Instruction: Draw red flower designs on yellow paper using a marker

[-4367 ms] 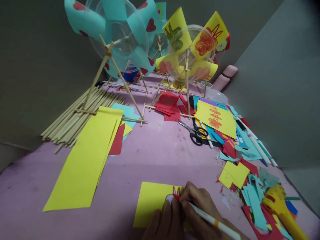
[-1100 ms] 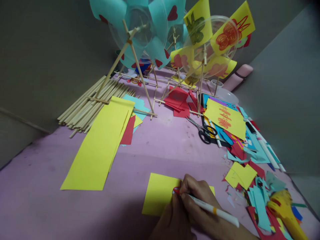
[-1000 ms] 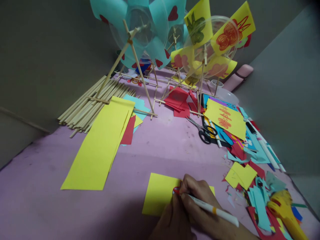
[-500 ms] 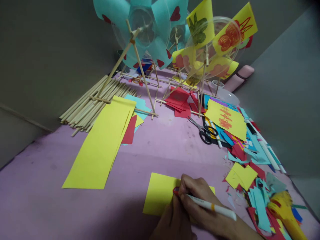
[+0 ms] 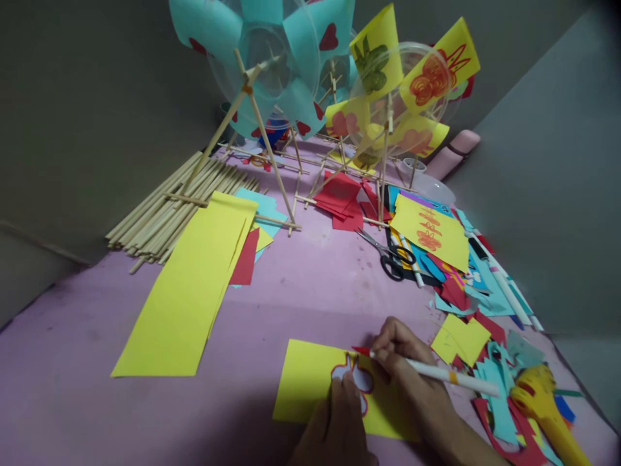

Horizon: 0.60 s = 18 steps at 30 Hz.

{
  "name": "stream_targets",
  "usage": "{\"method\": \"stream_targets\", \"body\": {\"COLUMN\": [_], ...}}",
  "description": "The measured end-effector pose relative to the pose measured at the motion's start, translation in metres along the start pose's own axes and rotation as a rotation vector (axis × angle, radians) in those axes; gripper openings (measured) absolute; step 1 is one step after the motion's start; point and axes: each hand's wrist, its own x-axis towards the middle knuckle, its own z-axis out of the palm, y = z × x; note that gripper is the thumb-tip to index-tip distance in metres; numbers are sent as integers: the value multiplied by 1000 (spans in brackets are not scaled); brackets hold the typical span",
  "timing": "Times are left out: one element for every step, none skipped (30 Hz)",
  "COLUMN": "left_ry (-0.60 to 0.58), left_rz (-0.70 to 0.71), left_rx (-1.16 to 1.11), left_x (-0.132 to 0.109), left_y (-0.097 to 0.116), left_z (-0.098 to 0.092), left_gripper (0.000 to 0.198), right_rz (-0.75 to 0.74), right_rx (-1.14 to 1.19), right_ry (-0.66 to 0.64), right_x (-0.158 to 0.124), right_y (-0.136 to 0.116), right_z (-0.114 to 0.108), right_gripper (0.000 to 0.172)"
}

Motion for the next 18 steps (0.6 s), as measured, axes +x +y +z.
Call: {"method": "stream_targets", "body": {"left_ry": [-8,-17,-27,-36,-47,-59,-68,-79,-92,-138,-214,-308,-464,-555,-590,-627,-664,-702], "left_rz": [12,23,32,40,46,53,62,77,98,118,137,151,147,148,154,174,183,188], "left_rx": [-2,-5,-9,-15,-21,-27,-30,-38,-56,-92,-144,-207,-283,-329,-351,-388,-416,-450], "left_x": [0,0,0,0,1,1,2,3,5,7,10,14,20,26,34,42,50,58], "left_y": [-1,-3,-4,-5,-7,-8,-9,-9,-10,-12,-13,-16,-20,-25,-30,-37,-43,-50], "left_z": [0,0,-1,-2,-3,-4,-5,-6,-6,-6,-6,-5,-5,-6,-7,-9,-11,-13], "left_gripper": [49,49,49,48,46,44,42,39,36,32,27,23,20,19,20,19,16,12], "right_rz": [17,37,52,66,71,86,91,86,76,58,39,23,11,2,-8,-19,-31,-45], "right_rx": [18,28,41,60,88,111,135,161,185,210,232,252,270,283,290,292,287,274], "right_ry": [58,93,114,129,154,189,222,252,278,301,317,325,332,340,349,357,362,366], "right_x": [-3,-6,-10,-14,-19,-23,-26,-29,-32,-33,-34,-35,-35,-36,-36,-37,-38,-38], "right_y": [3,6,9,12,14,17,20,23,25,26,27,28,28,28,28,28,28,28], "right_z": [-2,-3,-4,-3,-1,1,3,6,7,8,9,8,8,7,6,5,5,4], "right_gripper": [15,16,18,19,20,21,21,21,20,20,20,19,19,18,17,17,16,16]}}
